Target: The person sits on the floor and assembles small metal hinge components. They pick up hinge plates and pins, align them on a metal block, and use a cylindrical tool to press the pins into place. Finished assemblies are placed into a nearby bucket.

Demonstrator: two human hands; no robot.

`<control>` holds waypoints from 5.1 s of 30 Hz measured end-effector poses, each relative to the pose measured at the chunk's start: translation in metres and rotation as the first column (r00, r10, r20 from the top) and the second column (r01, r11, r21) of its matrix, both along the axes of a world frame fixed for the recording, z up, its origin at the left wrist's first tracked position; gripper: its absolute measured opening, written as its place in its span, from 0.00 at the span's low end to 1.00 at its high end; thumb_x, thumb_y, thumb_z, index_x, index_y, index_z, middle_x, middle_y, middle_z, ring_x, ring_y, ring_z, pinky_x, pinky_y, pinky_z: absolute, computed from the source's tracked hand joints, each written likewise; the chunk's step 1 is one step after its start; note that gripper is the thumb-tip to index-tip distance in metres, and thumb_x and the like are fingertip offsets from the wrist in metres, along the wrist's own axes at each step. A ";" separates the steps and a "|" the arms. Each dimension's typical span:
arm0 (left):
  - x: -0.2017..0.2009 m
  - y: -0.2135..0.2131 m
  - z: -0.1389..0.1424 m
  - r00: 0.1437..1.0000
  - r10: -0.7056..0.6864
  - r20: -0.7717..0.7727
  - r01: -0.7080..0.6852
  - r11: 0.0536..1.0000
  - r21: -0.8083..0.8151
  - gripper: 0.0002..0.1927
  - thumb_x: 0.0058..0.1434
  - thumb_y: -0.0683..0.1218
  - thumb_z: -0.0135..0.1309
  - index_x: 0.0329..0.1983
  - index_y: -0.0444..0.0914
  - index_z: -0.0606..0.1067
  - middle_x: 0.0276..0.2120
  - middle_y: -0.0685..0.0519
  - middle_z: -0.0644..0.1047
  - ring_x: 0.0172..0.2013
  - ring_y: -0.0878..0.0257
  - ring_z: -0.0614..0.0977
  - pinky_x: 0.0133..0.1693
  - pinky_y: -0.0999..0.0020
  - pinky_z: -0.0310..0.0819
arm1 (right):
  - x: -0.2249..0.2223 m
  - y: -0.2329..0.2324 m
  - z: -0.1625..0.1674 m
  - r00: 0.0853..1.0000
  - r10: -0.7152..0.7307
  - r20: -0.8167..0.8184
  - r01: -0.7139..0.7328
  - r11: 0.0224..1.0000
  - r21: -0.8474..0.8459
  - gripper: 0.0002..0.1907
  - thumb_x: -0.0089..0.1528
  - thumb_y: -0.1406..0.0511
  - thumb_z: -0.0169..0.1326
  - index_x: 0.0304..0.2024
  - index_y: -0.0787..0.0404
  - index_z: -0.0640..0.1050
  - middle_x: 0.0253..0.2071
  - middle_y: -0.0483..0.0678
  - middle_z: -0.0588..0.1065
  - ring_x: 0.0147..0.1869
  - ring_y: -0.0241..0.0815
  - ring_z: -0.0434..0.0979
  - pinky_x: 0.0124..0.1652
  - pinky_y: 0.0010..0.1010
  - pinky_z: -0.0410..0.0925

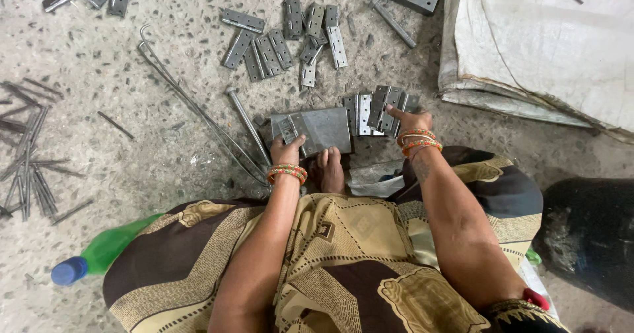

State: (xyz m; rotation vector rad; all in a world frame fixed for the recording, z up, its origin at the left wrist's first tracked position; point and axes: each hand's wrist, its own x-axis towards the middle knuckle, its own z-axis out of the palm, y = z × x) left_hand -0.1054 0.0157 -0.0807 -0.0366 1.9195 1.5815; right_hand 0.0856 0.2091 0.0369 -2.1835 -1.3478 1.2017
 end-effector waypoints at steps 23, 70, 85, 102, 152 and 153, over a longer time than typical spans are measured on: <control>0.025 0.022 0.030 0.930 -0.366 -0.026 0.353 0.873 0.338 0.30 0.59 0.55 0.58 0.59 0.31 0.76 0.55 0.38 0.82 0.52 0.52 0.82 0.56 0.59 0.72 | -0.013 -0.065 0.031 0.552 0.426 -0.717 -0.465 0.871 0.160 0.23 0.52 0.66 0.71 0.49 0.62 0.80 0.43 0.44 0.81 0.43 0.37 0.81 0.44 0.32 0.74; -0.011 0.013 -0.012 0.740 -0.447 -0.503 0.558 0.825 0.088 0.24 0.54 0.35 0.64 0.56 0.35 0.77 0.47 0.46 0.84 0.47 0.62 0.85 0.49 0.68 0.78 | -0.065 -0.065 -0.059 0.302 0.670 -0.678 -0.559 0.700 0.443 0.34 0.53 0.76 0.66 0.62 0.63 0.74 0.56 0.43 0.77 0.57 0.32 0.75 0.57 0.28 0.71; -0.009 0.032 -0.006 0.627 -0.420 -0.656 0.560 0.828 0.006 0.21 0.59 0.37 0.60 0.56 0.36 0.74 0.50 0.41 0.81 0.53 0.44 0.82 0.54 0.57 0.76 | -0.073 -0.050 -0.081 0.232 0.701 -0.675 -0.527 0.673 0.519 0.19 0.58 0.77 0.65 0.51 0.65 0.76 0.61 0.48 0.78 0.63 0.36 0.77 0.61 0.30 0.71; -0.069 -0.030 0.030 0.855 -0.285 -0.434 -0.065 0.770 -0.635 0.13 0.58 0.46 0.63 0.45 0.41 0.78 0.40 0.41 0.81 0.42 0.42 0.83 0.43 0.47 0.78 | -0.083 -0.060 -0.063 0.329 0.756 -0.567 -0.543 0.642 0.541 0.22 0.60 0.75 0.63 0.57 0.65 0.78 0.51 0.44 0.81 0.54 0.30 0.77 0.56 0.25 0.70; 0.009 -0.043 0.096 0.445 -0.372 -0.814 0.286 0.921 -0.265 0.14 0.72 0.49 0.52 0.55 0.38 0.75 0.23 0.45 0.77 0.22 0.54 0.79 0.24 0.60 0.68 | -0.077 -0.066 -0.050 0.468 0.802 -0.372 -0.531 0.591 0.606 0.24 0.56 0.70 0.67 0.56 0.59 0.79 0.45 0.49 0.83 0.47 0.30 0.79 0.49 0.29 0.72; 0.010 -0.042 0.088 0.489 -0.516 -0.703 0.298 0.856 -0.422 0.13 0.72 0.49 0.52 0.54 0.39 0.76 0.24 0.44 0.77 0.22 0.50 0.80 0.25 0.59 0.68 | -0.077 -0.066 -0.050 0.479 0.791 -0.380 -0.544 0.608 0.578 0.24 0.56 0.70 0.67 0.56 0.59 0.79 0.45 0.48 0.83 0.46 0.30 0.79 0.49 0.28 0.72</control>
